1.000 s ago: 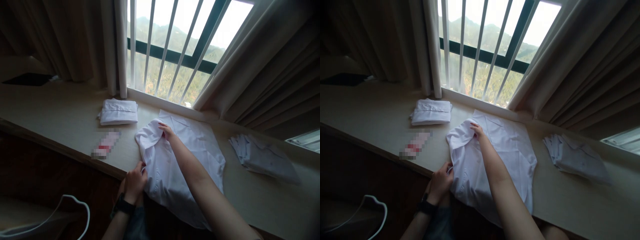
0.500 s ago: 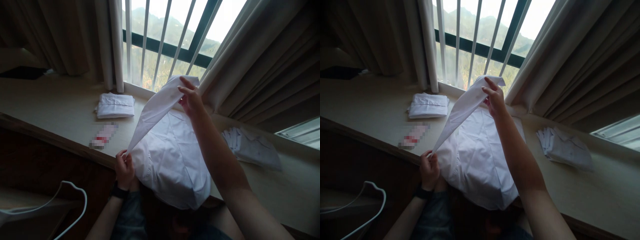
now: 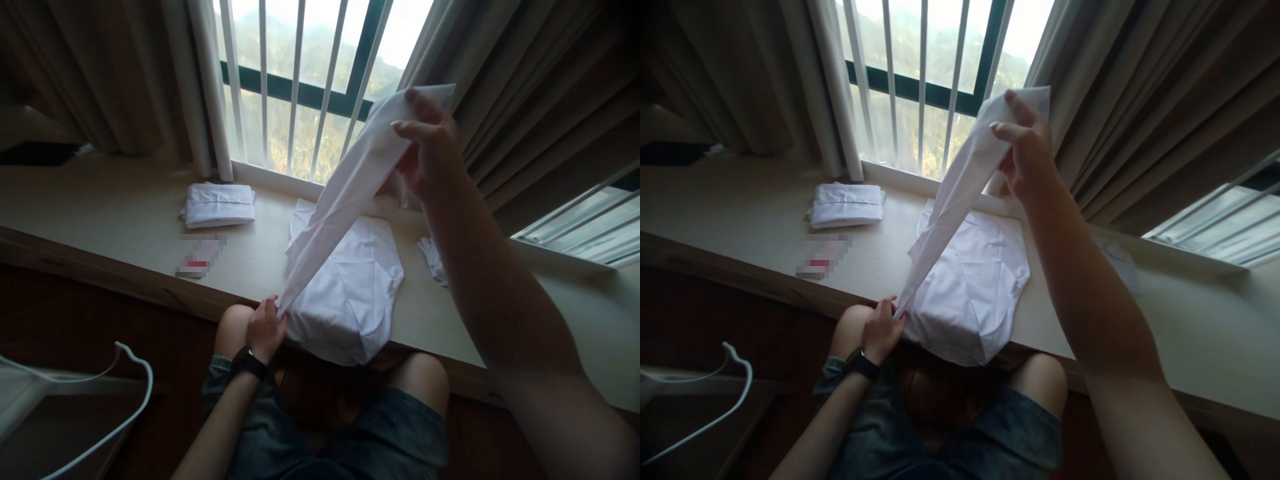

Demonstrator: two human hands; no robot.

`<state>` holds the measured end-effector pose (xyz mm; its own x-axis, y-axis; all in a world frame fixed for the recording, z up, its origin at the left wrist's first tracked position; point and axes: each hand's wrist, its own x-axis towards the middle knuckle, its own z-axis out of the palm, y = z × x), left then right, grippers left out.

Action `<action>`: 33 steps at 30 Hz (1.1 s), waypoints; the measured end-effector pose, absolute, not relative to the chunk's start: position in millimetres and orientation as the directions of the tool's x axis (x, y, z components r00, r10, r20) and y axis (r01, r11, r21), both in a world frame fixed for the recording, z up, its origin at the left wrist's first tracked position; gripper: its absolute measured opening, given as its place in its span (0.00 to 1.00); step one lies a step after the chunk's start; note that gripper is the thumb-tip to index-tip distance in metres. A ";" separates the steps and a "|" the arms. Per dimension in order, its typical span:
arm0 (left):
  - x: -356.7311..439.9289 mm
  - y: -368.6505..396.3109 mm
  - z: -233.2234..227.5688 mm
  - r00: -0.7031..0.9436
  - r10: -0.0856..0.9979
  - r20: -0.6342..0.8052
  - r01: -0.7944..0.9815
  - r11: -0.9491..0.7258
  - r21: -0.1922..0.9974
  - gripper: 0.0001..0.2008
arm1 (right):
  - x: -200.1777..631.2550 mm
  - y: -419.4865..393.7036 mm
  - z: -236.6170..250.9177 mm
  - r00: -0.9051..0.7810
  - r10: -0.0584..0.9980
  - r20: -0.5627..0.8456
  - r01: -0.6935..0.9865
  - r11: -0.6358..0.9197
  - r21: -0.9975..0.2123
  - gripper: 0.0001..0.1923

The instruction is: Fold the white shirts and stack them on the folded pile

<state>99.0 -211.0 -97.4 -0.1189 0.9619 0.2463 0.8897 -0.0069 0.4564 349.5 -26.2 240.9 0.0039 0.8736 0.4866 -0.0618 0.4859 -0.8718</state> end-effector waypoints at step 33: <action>108.2 -80.3 -54.3 0.093 0.985 0.146 0.885 -0.149 0.441 0.31 | 412.4 10.3 148.6 0.155 0.959 0.238 0.023 0.237 -0.971 0.23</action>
<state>108.2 -80.3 -54.3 0.0929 0.9849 0.1459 0.8852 -0.1487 0.4408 412.4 10.3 148.6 0.1549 0.9589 0.2380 0.0226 0.2374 -0.9712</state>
